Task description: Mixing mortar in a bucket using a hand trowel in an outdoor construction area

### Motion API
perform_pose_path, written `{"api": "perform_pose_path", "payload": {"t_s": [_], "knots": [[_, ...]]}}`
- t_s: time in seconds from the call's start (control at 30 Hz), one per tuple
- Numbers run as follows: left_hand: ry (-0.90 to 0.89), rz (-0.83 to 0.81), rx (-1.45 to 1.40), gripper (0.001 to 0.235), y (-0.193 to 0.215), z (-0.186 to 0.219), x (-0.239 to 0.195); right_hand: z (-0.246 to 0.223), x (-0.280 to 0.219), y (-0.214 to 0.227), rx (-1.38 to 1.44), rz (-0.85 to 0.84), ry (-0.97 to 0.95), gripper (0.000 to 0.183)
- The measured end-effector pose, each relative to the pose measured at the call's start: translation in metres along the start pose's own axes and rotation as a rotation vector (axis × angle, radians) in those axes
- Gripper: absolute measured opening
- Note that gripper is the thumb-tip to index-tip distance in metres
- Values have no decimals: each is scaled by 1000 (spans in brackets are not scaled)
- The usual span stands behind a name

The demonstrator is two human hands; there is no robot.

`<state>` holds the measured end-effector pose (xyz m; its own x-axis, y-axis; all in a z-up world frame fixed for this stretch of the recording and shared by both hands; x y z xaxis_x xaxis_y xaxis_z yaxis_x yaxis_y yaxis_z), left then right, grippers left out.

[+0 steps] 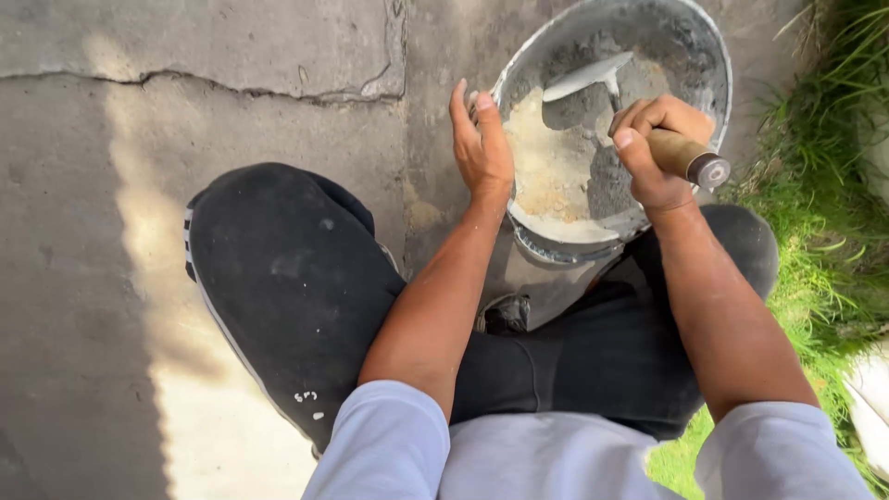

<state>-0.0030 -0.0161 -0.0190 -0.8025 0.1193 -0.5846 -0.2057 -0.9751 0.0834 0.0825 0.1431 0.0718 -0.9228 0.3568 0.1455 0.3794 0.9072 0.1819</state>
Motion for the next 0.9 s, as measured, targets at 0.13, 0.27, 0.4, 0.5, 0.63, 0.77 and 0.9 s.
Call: {"api": "perform_pose_path", "payload": {"t_s": [0.13,0.27,0.4,0.5,0.63,0.77,0.9], "knots": [[-42,27,-12,88,-11,5,16,-34,-8,15,-4,-110,35,31],[-49,27,-23,81,-8,-5,16,-28,-16,56,3,-17,-49,24],[-51,19,-45,84,-5,-9,13,-53,27,62,143,-113,-75,30],[-61,12,-70,82,-12,-6,19,-21,46,34,256,-131,49,32],[-12,46,-6,82,-6,-7,4,2,1,-2,67,-178,-153,31],[-62,4,-66,94,-7,-6,11,1,-13,31,138,-111,-97,27],[-87,19,-58,87,-10,-8,16,-11,-4,64,260,-98,-117,32]]}}
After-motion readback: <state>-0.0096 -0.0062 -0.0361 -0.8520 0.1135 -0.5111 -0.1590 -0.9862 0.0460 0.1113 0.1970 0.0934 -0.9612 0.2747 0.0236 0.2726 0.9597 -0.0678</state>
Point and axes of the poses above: each hand's wrist, its own x-axis towards the middle knuckle, its own y-axis out of the back of the hand, z = x × y, the point moved 2 cm from there along x, towards the middle knuckle, and after that the axes turned 6 degrees about -z, right-handed, at the moved point
